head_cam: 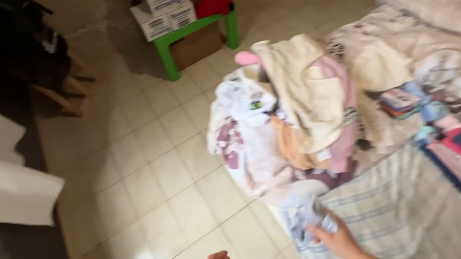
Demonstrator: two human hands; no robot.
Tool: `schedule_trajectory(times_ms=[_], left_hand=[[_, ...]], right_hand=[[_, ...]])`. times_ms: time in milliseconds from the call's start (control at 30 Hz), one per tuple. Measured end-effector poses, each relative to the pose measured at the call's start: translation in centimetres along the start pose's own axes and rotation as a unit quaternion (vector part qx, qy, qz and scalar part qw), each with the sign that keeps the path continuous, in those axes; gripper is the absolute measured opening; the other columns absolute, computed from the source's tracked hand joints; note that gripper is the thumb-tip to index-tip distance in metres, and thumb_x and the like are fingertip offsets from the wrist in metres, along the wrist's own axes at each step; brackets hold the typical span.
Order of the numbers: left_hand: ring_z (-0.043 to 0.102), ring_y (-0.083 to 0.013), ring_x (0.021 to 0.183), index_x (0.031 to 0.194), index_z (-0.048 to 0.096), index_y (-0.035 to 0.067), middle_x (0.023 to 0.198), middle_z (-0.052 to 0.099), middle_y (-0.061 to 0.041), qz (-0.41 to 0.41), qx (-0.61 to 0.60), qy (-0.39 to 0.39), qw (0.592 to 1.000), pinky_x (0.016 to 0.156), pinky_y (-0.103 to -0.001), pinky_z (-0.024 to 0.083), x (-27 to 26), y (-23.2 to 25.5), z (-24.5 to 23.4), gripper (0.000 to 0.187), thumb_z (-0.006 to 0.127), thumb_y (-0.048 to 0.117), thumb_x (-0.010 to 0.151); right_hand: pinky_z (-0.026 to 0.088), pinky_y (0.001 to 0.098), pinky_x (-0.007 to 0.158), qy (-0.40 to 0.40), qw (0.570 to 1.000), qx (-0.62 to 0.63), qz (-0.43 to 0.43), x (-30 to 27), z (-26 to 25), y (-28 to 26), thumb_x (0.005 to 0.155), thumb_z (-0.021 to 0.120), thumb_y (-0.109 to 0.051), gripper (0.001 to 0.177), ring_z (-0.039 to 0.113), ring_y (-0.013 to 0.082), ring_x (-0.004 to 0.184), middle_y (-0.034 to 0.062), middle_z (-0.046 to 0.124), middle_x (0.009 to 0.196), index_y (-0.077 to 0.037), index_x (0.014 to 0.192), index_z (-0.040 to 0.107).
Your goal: Folding various laundry items such as pants, shirts, and towels on a bed and placing items in a dresser.
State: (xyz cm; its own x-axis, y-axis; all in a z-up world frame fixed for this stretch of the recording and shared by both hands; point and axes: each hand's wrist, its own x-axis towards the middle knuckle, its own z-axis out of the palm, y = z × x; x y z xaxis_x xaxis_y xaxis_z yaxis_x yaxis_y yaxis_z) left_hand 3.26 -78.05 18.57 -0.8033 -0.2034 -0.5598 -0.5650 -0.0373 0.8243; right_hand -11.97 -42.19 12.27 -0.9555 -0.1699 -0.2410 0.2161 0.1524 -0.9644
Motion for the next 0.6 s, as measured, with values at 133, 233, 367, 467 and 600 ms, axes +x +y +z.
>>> schedule_trajectory(times_ms=[133, 233, 367, 467, 600], left_hand=[[0.08, -0.0241, 0.102, 0.131, 0.06, 0.003, 0.121, 0.076, -0.014, 0.096, 0.006, 0.056, 0.994, 0.09, -0.037, 0.062, 2.0, 1.4, -10.1, 0.049, 0.073, 0.023, 0.088], [0.08, -0.0245, 0.1, 0.129, 0.062, 0.003, 0.119, 0.077, -0.015, 0.102, 0.018, 0.111, 0.988, 0.091, -0.038, 0.062, 7.4, 3.8, -15.3, 0.047, 0.074, 0.023, 0.088], [0.08, -0.0224, 0.097, 0.126, 0.065, 0.003, 0.114, 0.079, -0.016, 0.107, -0.026, 0.117, 0.987, 0.09, -0.038, 0.062, 17.3, 5.5, -18.6, 0.045, 0.076, 0.021, 0.086], [0.078, -0.0213, 0.092, 0.124, 0.066, 0.003, 0.11, 0.079, -0.016, 0.158, -0.045, 0.082, 0.983, 0.085, -0.037, 0.062, 26.4, 8.9, -21.0, 0.045, 0.079, 0.019, 0.084], [0.078, -0.0191, 0.084, 0.121, 0.068, 0.005, 0.099, 0.079, -0.014, 0.18, -0.003, 0.085, 0.98, 0.076, -0.035, 0.062, 31.4, 14.9, -22.7, 0.04, 0.078, 0.019, 0.085]], right_hand=[[0.054, 0.0302, 0.048, -0.004, 1.0, 0.006, -0.012, 5.1, 9.5, -6.8, 0.083, 0.077, -0.009, 0.036, 0.064, 0.0124, 0.06, 0.0038, 0.073, 0.078, -0.004, 0.117, 0.068], [0.055, 0.0301, 0.05, -0.04, 0.999, 0.031, -0.015, 9.7, 16.2, -11.1, 0.083, 0.077, -0.01, 0.034, 0.064, 0.0118, 0.062, 0.0037, 0.072, 0.08, -0.003, 0.116, 0.069], [0.058, 0.0287, 0.055, -0.127, 0.992, 0.02, -0.016, 15.7, 22.2, -17.4, 0.085, 0.078, -0.011, 0.036, 0.066, 0.0104, 0.068, 0.0038, 0.074, 0.086, -0.005, 0.119, 0.069], [0.058, 0.0283, 0.057, -0.129, 0.99, 0.057, -0.004, 23.4, 25.4, -19.3, 0.082, 0.078, -0.01, 0.046, 0.068, 0.0088, 0.072, 0.0025, 0.075, 0.089, -0.009, 0.127, 0.067], [0.057, 0.0307, 0.056, -0.082, 0.995, 0.053, 0.0, 33.8, 26.0, -17.3, 0.08, 0.082, -0.006, 0.049, 0.067, 0.0098, 0.067, 0.003, 0.074, 0.085, -0.006, 0.126, 0.065]])
